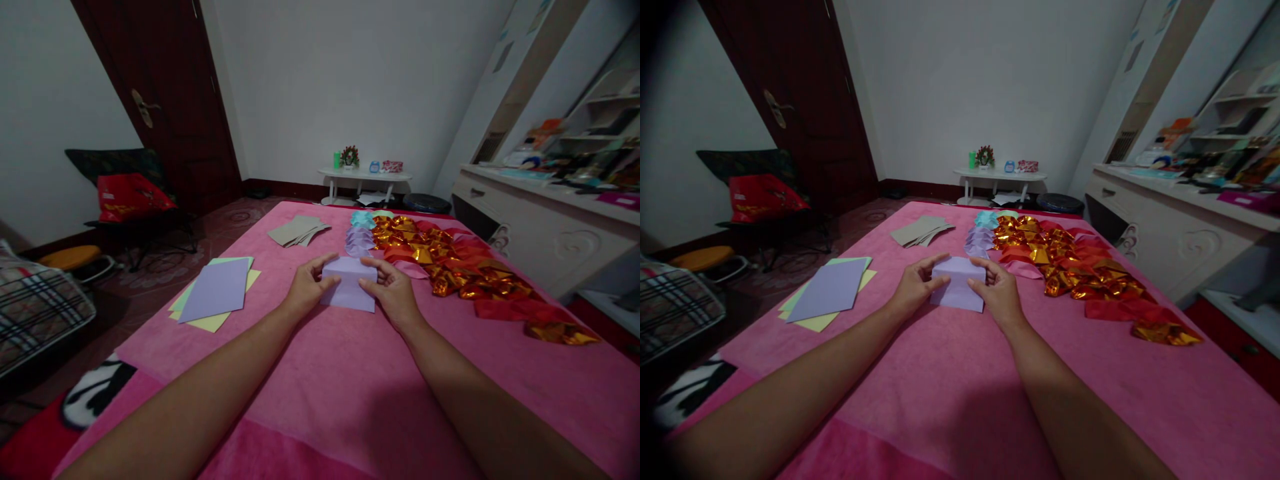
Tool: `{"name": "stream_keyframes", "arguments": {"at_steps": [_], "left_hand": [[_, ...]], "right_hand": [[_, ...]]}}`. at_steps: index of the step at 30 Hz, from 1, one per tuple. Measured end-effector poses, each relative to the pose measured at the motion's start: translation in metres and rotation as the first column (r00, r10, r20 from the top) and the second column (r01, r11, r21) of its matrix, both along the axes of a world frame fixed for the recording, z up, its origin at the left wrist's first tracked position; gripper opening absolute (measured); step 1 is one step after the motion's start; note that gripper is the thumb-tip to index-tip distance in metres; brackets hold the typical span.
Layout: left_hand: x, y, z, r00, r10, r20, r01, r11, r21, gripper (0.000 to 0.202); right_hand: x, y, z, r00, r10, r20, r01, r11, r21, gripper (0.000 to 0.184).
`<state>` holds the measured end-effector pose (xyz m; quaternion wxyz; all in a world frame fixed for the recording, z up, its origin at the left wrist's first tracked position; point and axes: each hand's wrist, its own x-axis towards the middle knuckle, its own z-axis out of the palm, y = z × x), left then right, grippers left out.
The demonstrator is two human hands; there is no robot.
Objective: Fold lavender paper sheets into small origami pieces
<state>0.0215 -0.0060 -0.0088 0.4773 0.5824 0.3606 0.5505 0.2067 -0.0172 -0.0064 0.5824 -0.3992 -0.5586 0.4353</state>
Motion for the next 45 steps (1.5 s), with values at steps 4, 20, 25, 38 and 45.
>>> {"name": "stream_keyframes", "arguments": {"at_steps": [4, 20, 25, 38, 45], "left_hand": [[0.001, 0.0, -0.002, 0.987, 0.109, -0.115, -0.105, 0.993, 0.045, 0.044], [0.0, 0.001, 0.001, 0.915, 0.287, -0.284, -0.191, 0.928, 0.321, 0.005], [0.002, 0.003, -0.004, 0.99, 0.099, -0.103, -0.098, 0.995, 0.017, 0.017], [0.0, 0.0, 0.003, 0.996, 0.071, -0.045, -0.073, 0.997, -0.035, 0.032], [0.005, -0.004, 0.001, 0.991, 0.058, -0.121, -0.058, 0.998, 0.007, 0.025]], "right_hand": [[0.0, 0.0, -0.001, 0.996, -0.06, 0.067, 0.059, 0.998, 0.011, 0.04], [-0.002, -0.006, 0.008, 0.866, -0.326, 0.379, 0.186, 0.914, 0.36, 0.007], [0.0, -0.003, 0.005, 0.927, -0.243, 0.287, 0.201, 0.965, 0.169, 0.018], [0.0, -0.008, 0.011, 0.947, -0.221, 0.233, 0.194, 0.972, 0.133, 0.021], [-0.003, -0.009, 0.011, 0.923, -0.146, 0.357, 0.092, 0.982, 0.164, 0.013]]}}
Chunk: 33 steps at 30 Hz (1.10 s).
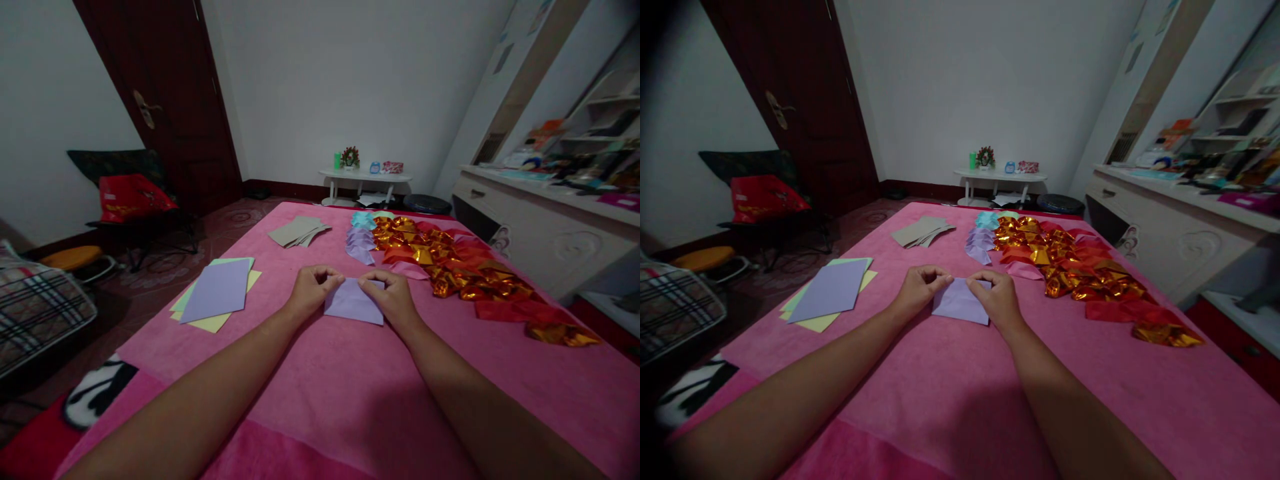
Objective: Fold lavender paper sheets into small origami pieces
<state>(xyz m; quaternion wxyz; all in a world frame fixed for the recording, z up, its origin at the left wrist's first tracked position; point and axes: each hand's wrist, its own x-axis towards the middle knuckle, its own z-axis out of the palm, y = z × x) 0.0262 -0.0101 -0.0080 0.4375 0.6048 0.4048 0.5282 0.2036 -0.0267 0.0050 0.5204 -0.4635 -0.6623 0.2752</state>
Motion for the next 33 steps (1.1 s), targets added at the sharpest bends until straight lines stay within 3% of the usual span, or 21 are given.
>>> {"name": "stream_keyframes", "arguments": {"at_steps": [7, 14, 26, 29, 31, 33], "left_hand": [[0.005, -0.006, 0.0, 0.985, -0.062, -0.159, 0.074, 0.995, 0.066, 0.019], [-0.001, -0.001, 0.002, 0.981, 0.119, -0.151, -0.116, 0.993, 0.033, 0.015], [-0.01, 0.014, -0.008, 0.978, 0.185, -0.096, -0.194, 0.976, -0.1, 0.033], [-0.012, 0.016, -0.006, 0.957, 0.289, -0.032, -0.29, 0.955, -0.066, 0.037], [-0.013, 0.016, -0.003, 0.928, 0.373, 0.017, -0.373, 0.928, -0.025, 0.038], [-0.01, 0.013, -0.001, 0.922, 0.385, 0.041, -0.386, 0.922, 0.026, 0.036]], "right_hand": [[-0.008, -0.003, -0.005, 0.986, 0.106, 0.13, -0.107, 0.994, -0.002, 0.014], [0.006, 0.004, -0.003, 0.992, 0.101, 0.076, -0.095, 0.992, -0.083, 0.016], [0.014, 0.012, -0.007, 0.993, 0.112, -0.03, -0.116, 0.984, -0.136, 0.018], [0.019, 0.013, -0.005, 0.998, 0.029, -0.057, -0.034, 0.995, -0.092, 0.018], [0.023, 0.013, -0.004, 0.993, -0.097, -0.066, 0.095, 0.995, -0.026, 0.018], [0.022, 0.012, -0.004, 0.969, -0.244, -0.038, 0.246, 0.967, 0.059, 0.02]]}}
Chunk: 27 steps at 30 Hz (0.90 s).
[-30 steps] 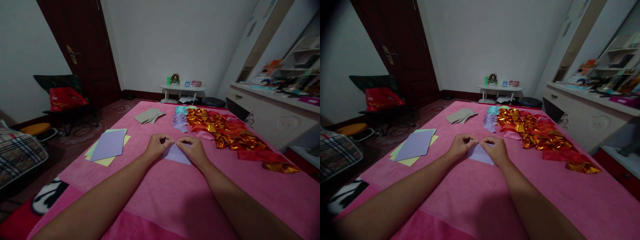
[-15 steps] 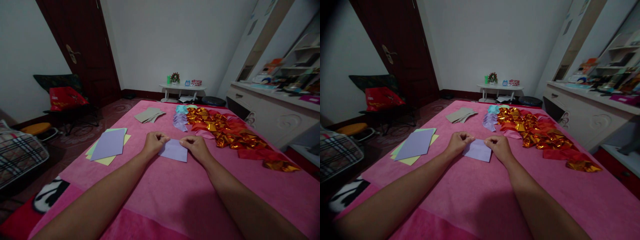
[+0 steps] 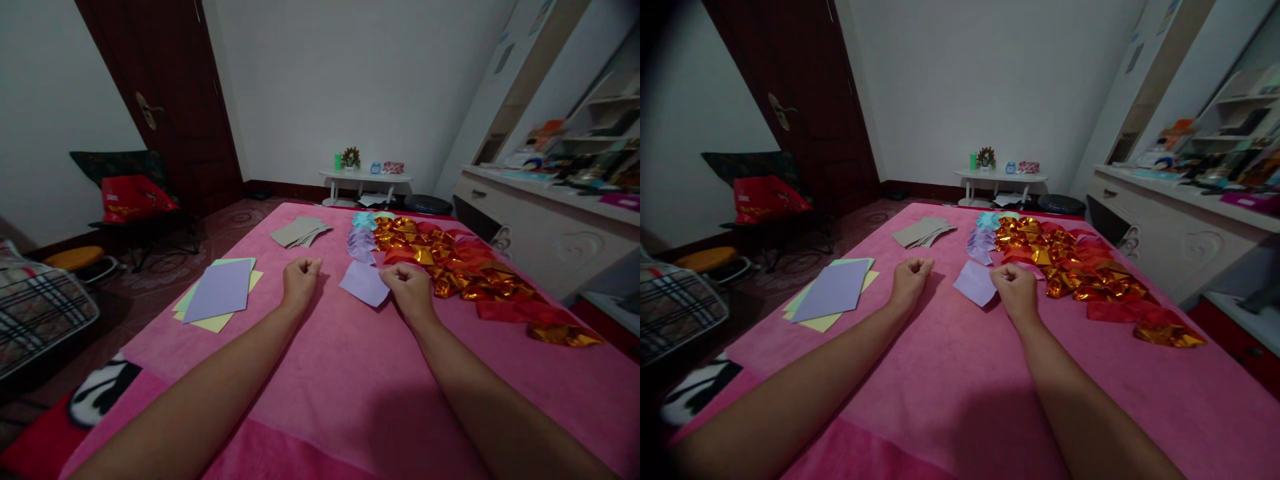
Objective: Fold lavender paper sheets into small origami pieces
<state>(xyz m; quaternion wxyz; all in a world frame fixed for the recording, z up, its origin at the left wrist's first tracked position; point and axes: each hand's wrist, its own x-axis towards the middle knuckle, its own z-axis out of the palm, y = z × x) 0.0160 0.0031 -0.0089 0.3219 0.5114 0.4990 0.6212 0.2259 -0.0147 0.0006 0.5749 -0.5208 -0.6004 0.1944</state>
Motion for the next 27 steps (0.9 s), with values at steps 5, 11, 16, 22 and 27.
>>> {"name": "stream_keyframes", "arguments": {"at_steps": [5, 11, 16, 22, 27], "left_hand": [[0.019, -0.019, 0.007, 0.888, -0.458, 0.026, 0.458, 0.889, 0.029, 0.036], [0.023, -0.028, 0.012, 0.746, -0.631, 0.213, 0.643, 0.766, 0.013, 0.047], [0.02, -0.019, 0.007, 0.811, -0.477, 0.339, 0.514, 0.857, -0.023, 0.037], [0.021, -0.019, 0.008, 0.821, -0.435, 0.369, 0.49, 0.869, -0.066, 0.033], [0.021, -0.018, 0.002, 0.834, -0.49, 0.254, 0.527, 0.844, -0.103, 0.034]], "right_hand": [[-0.02, -0.014, 0.002, 0.959, -0.18, 0.22, 0.138, 0.972, 0.192, 0.016], [-0.044, -0.03, 0.01, 0.824, 0.056, 0.564, -0.209, 0.955, 0.21, 0.01], [-0.045, -0.031, 0.011, 0.834, 0.263, 0.485, -0.386, 0.906, 0.172, 0.017], [-0.032, -0.021, 0.012, 0.989, -0.061, 0.136, 0.014, 0.948, 0.319, 0.021], [-0.025, -0.01, 0.005, 0.961, 0.124, -0.249, -0.115, 0.992, 0.049, 0.038]]}}
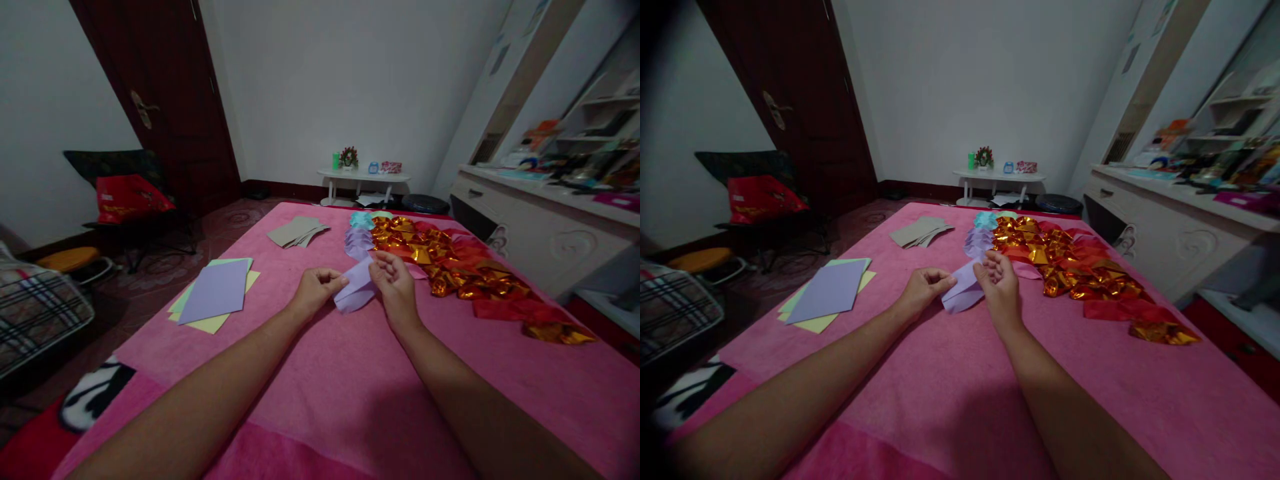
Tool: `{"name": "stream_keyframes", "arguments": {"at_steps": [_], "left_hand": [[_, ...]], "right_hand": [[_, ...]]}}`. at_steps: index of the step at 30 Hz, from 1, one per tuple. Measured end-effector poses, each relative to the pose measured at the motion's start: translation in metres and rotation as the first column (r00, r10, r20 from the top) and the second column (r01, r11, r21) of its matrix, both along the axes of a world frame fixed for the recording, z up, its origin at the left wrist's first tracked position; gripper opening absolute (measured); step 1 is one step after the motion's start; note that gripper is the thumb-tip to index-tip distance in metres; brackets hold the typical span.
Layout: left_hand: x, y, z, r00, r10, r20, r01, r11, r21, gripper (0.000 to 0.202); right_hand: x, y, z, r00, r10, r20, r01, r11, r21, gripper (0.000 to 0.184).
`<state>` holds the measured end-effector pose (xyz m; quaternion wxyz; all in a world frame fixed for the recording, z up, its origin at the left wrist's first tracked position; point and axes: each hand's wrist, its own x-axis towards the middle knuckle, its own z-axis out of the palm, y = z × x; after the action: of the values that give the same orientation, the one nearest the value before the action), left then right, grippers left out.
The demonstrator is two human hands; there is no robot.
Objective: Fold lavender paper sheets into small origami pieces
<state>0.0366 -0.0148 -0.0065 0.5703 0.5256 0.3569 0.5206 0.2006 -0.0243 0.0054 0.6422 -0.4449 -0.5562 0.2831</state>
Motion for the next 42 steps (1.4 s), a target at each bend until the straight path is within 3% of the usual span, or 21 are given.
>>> {"name": "stream_keyframes", "arguments": {"at_steps": [3, 10, 13, 16, 22, 26, 30, 36, 42], "left_hand": [[0.0, 0.001, -0.002, 0.998, -0.005, -0.057, 0.007, 1.0, 0.025, 0.033], [-0.003, 0.006, -0.002, 0.957, 0.28, -0.076, -0.28, 0.96, 0.003, 0.033], [-0.006, 0.009, -0.003, 0.943, 0.331, -0.039, -0.332, 0.943, -0.009, 0.034], [-0.009, 0.01, -0.002, 0.956, 0.288, 0.047, -0.288, 0.957, 0.004, 0.034], [-0.011, 0.007, 0.0, 0.997, -0.006, 0.083, -0.002, 0.996, 0.088, 0.071], [-0.01, 0.005, 0.001, 0.992, -0.086, 0.093, 0.079, 0.994, 0.076, 0.075], [-0.009, 0.004, 0.002, 0.993, -0.054, 0.108, 0.049, 0.998, 0.049, 0.068], [-0.008, 0.009, -0.003, 0.994, 0.089, 0.056, -0.092, 0.995, 0.046, 0.058], [-0.011, 0.014, -0.007, 0.975, 0.22, -0.04, -0.216, 0.973, 0.08, 0.027]], "right_hand": [[0.0, 0.002, -0.003, 0.995, 0.083, -0.063, -0.09, 0.99, -0.112, 0.027], [-0.002, -0.002, -0.003, 0.996, 0.022, -0.081, -0.032, 0.992, -0.125, 0.023], [-0.002, -0.002, -0.004, 0.993, 0.036, -0.113, -0.051, 0.99, -0.133, 0.024], [-0.001, -0.001, -0.005, 0.983, 0.031, -0.182, -0.062, 0.984, -0.169, 0.024], [0.004, 0.003, -0.006, 0.943, -0.016, -0.331, -0.059, 0.975, -0.215, 0.022], [0.006, 0.005, -0.008, 0.928, -0.035, -0.371, -0.055, 0.972, -0.23, 0.022], [0.006, 0.006, -0.009, 0.927, -0.016, -0.374, -0.077, 0.97, -0.232, 0.021], [0.004, 0.005, -0.01, 0.945, 0.043, -0.324, -0.12, 0.968, -0.222, 0.023], [0.003, 0.003, -0.008, 0.957, 0.137, -0.258, -0.183, 0.969, -0.164, 0.029]]}}
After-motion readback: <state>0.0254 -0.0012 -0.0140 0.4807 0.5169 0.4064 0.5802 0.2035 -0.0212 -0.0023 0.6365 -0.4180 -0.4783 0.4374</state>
